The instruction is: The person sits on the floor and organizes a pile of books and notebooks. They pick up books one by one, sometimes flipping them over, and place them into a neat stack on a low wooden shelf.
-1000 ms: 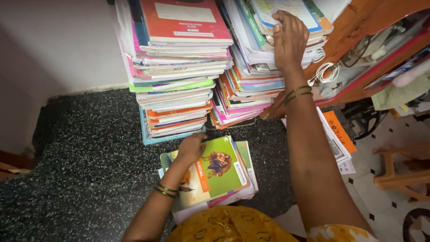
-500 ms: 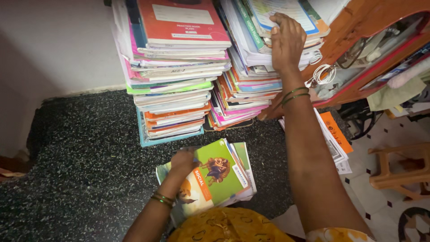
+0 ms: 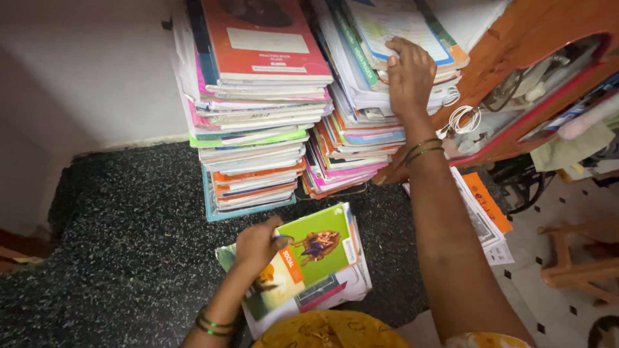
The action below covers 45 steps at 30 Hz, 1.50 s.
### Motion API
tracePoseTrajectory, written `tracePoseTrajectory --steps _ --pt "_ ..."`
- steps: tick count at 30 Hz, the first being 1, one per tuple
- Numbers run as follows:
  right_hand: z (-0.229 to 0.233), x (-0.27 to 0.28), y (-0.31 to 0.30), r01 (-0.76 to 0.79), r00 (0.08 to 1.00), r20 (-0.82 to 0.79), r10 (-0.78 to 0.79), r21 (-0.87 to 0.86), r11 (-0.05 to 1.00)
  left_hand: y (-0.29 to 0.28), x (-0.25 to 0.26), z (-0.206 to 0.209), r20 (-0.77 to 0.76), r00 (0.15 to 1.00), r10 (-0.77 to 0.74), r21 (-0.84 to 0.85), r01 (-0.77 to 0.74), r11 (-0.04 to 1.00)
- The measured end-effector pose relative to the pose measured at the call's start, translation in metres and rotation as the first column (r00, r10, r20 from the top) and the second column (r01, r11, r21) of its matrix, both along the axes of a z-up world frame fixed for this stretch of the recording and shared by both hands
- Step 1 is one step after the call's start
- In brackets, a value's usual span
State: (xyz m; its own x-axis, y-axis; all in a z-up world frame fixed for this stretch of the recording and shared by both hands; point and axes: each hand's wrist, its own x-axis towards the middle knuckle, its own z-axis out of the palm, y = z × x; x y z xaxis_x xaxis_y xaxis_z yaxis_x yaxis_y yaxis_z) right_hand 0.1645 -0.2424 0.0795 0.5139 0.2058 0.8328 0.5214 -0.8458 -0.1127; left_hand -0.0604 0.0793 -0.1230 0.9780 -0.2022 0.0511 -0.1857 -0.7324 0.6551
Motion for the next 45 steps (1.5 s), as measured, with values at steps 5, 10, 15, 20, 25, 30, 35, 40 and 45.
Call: tracePoseTrajectory --steps 5,10,15,20,25,30,35,40,45 --pt "0.000 0.000 0.000 0.003 1.000 0.007 -0.003 -0.007 1.000 0.011 -0.007 0.067 0.090 0.986 0.138 -0.137 -0.125 0.983" --pt "0.000 0.002 -0.003 -0.004 1.000 0.005 0.004 -0.019 1.000 0.033 0.012 0.116 0.024 0.971 0.237 -0.729 -0.146 0.669" --pt "-0.001 0.005 -0.002 -0.006 1.000 0.011 0.006 -0.007 1.000 0.044 0.049 0.154 -0.038 0.974 0.224 -0.966 -0.093 0.241" --pt "-0.007 0.006 -0.006 0.004 1.000 0.015 -0.004 -0.007 1.000 0.055 0.070 0.173 -0.144 0.988 0.048 -0.990 -0.144 -0.006" --pt "0.001 -0.003 0.008 -0.007 0.997 -0.077 0.012 0.059 0.998 0.062 0.093 0.189 -0.103 0.995 0.009 -0.984 -0.100 -0.149" --pt "0.006 -0.065 0.067 -0.460 0.846 -0.124 0.519 0.326 0.826 0.063 0.109 0.214 -0.089 0.994 0.069 -0.966 -0.069 -0.247" --pt "0.023 -0.140 0.125 -0.348 0.938 -0.088 0.336 -0.252 0.903 0.055 0.103 0.224 -0.056 0.974 0.219 -0.985 -0.018 -0.171" --pt "0.032 -0.145 0.146 -0.265 0.963 -0.160 0.218 -0.400 0.877 0.055 0.105 0.226 -0.042 0.980 0.194 -0.971 0.006 -0.238" --pt "0.035 -0.099 0.148 -0.333 0.941 -0.185 0.283 -0.358 0.872 0.047 0.101 0.218 0.007 0.977 0.213 -0.999 -0.002 0.039"
